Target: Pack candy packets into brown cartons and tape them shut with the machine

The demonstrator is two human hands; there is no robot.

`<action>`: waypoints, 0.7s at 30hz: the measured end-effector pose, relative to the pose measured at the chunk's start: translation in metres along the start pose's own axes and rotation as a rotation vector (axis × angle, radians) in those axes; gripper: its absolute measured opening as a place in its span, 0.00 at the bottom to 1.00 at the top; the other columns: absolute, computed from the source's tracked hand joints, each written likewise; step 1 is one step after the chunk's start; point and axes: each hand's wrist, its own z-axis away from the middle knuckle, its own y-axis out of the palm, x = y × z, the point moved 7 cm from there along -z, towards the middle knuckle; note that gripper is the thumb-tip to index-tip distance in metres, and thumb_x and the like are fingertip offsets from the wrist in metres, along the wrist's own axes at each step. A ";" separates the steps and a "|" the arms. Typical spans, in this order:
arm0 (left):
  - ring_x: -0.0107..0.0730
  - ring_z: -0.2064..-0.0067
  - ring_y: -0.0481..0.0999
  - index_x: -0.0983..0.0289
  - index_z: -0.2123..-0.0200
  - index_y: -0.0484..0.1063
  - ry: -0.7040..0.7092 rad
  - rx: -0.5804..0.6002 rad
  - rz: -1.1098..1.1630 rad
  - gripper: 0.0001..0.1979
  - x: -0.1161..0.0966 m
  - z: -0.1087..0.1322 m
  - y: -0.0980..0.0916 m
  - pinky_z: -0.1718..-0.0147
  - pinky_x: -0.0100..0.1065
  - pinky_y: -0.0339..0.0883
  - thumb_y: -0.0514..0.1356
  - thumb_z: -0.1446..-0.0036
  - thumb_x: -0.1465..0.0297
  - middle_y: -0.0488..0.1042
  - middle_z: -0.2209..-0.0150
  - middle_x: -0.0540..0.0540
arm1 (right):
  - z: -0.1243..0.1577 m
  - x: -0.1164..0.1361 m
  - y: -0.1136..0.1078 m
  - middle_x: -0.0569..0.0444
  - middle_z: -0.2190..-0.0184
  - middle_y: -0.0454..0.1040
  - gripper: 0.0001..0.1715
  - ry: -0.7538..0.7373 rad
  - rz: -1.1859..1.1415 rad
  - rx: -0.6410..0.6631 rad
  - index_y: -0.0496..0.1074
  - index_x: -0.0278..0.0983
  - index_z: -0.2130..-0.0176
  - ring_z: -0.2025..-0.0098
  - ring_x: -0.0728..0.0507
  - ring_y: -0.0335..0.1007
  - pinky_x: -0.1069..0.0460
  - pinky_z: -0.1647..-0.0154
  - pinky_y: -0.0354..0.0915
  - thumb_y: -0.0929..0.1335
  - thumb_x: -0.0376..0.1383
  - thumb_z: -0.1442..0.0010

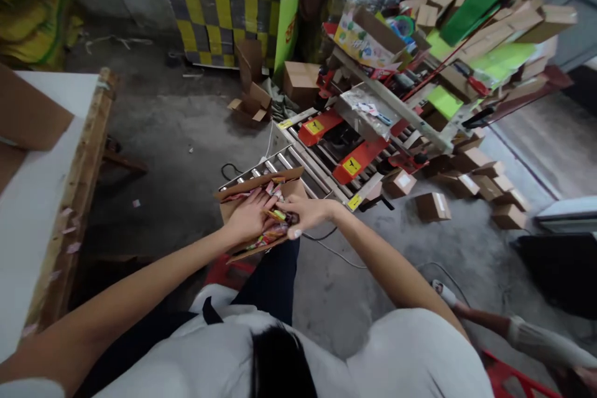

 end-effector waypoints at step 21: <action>0.47 0.35 0.66 0.64 0.39 0.64 -0.102 -0.693 0.466 0.21 -0.012 0.022 -0.042 0.35 0.50 0.63 0.55 0.35 0.71 0.63 0.39 0.68 | -0.016 0.017 0.029 0.47 0.38 0.72 0.24 0.570 0.079 -0.992 0.70 0.38 0.37 0.29 0.36 0.54 0.34 0.29 0.50 0.61 0.32 0.29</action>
